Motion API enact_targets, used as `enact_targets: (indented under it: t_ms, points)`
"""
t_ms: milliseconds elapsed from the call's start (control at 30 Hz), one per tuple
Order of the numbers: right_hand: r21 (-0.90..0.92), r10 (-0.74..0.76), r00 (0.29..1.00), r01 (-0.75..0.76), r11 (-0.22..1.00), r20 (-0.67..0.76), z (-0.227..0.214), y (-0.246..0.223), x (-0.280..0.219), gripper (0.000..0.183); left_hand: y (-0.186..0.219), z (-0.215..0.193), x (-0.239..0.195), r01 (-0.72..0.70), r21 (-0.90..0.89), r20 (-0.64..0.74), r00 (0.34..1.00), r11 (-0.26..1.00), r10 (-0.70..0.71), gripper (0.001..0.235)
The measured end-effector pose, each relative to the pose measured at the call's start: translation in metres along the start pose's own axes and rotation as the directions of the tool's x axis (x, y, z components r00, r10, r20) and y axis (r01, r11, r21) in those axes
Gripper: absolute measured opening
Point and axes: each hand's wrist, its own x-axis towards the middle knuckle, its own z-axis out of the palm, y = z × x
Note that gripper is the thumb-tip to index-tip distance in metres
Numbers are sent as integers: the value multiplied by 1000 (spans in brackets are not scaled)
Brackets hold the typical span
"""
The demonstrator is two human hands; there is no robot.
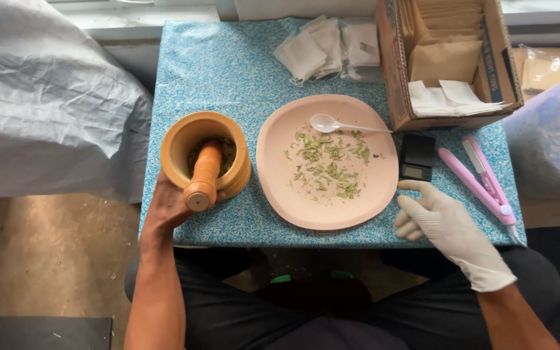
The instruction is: The person uses a wooden pestle to grind dried green herbs inside a mortar. After grinding, they use a white plastic spoon to scoop the crushed herbs from the mortar onto a pink plate.
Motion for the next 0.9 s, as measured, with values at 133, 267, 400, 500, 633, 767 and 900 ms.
enact_targets:
  t_ms: [133,267,400,500,633,767,900]
  points:
    - [-151,-173,977,154,976,-122,0,-43,-41,21,-2,0,0,36,-39,-17,999,999,-37,93]
    - [-465,-761,648,683,563,31,31,-86,-51,53,5,2,4,17,-83,-30,999,996,-19,95]
    - [-514,-843,326,855,69,428,102,-113,-39,108,7,4,4,-18,-43,-35,999,999,16,93]
    - [-405,-860,288,908,105,422,152,-154,-52,107,11,4,1,17,-98,-36,999,995,-20,90]
    - [-346,-948,107,938,-3,298,177,-161,-45,63,3,3,2,-45,-1,-5,999,999,45,83]
    - [-427,-960,0,896,-124,279,184,-158,-36,32,-1,3,3,-38,72,-36,999,997,41,81]
    - [-238,-959,43,971,-26,279,175,-165,-29,37,0,2,2,-40,27,-29,999,999,41,94]
